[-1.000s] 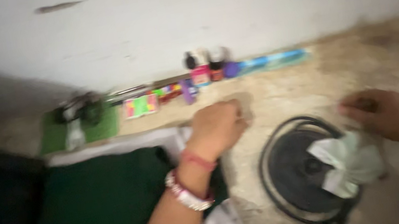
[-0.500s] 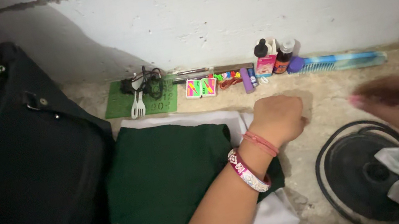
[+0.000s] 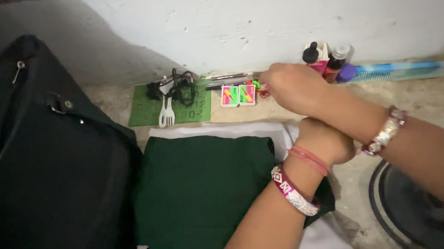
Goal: The person arranges various personal items on a low surface, including a green cloth, small bottles, a comb, a hair tie, a small bag, a portable electric burner, a metal cup, a box, and a red teddy bear. The person places each item in a line and adjusts their positions.
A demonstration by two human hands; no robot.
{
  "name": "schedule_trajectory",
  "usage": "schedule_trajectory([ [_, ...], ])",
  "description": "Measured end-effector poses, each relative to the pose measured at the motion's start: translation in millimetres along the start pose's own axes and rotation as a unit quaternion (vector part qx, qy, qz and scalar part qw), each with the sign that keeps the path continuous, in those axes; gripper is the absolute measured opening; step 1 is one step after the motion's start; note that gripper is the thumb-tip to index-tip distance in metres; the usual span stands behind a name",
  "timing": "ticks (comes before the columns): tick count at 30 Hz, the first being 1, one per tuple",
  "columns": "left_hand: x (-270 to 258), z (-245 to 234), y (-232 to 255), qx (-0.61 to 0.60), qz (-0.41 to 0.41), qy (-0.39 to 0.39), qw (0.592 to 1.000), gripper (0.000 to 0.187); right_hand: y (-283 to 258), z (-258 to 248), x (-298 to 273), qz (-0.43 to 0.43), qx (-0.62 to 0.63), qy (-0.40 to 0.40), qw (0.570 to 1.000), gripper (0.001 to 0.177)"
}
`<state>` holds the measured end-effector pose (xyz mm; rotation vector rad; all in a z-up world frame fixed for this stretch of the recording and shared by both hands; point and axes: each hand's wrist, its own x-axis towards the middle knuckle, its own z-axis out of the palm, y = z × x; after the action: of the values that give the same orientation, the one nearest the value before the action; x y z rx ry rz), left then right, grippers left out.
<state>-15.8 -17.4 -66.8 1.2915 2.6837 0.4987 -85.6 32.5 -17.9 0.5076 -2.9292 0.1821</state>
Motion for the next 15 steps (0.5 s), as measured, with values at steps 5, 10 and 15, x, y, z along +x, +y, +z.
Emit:
schedule_trajectory([
  [5, 4.5, 5.3, -1.1, 0.007, -0.020, -0.033, 0.999, 0.060, 3.7, 7.8, 3.5, 0.004, 0.041, 0.050, 0.998, 0.032],
  [10, -2.5, -6.6, 2.6, 0.019, 0.005, -0.029, 0.999, 0.067, -10.9, -11.0, -18.0, -0.029, 0.112, 0.095, 0.989, 0.035],
  [15, -5.0, -13.8, 3.5, 0.021, -0.006, -0.041, 0.999, 0.065, -13.8, -38.8, -52.1, 0.115, 0.336, -0.002, 0.935, 0.038],
])
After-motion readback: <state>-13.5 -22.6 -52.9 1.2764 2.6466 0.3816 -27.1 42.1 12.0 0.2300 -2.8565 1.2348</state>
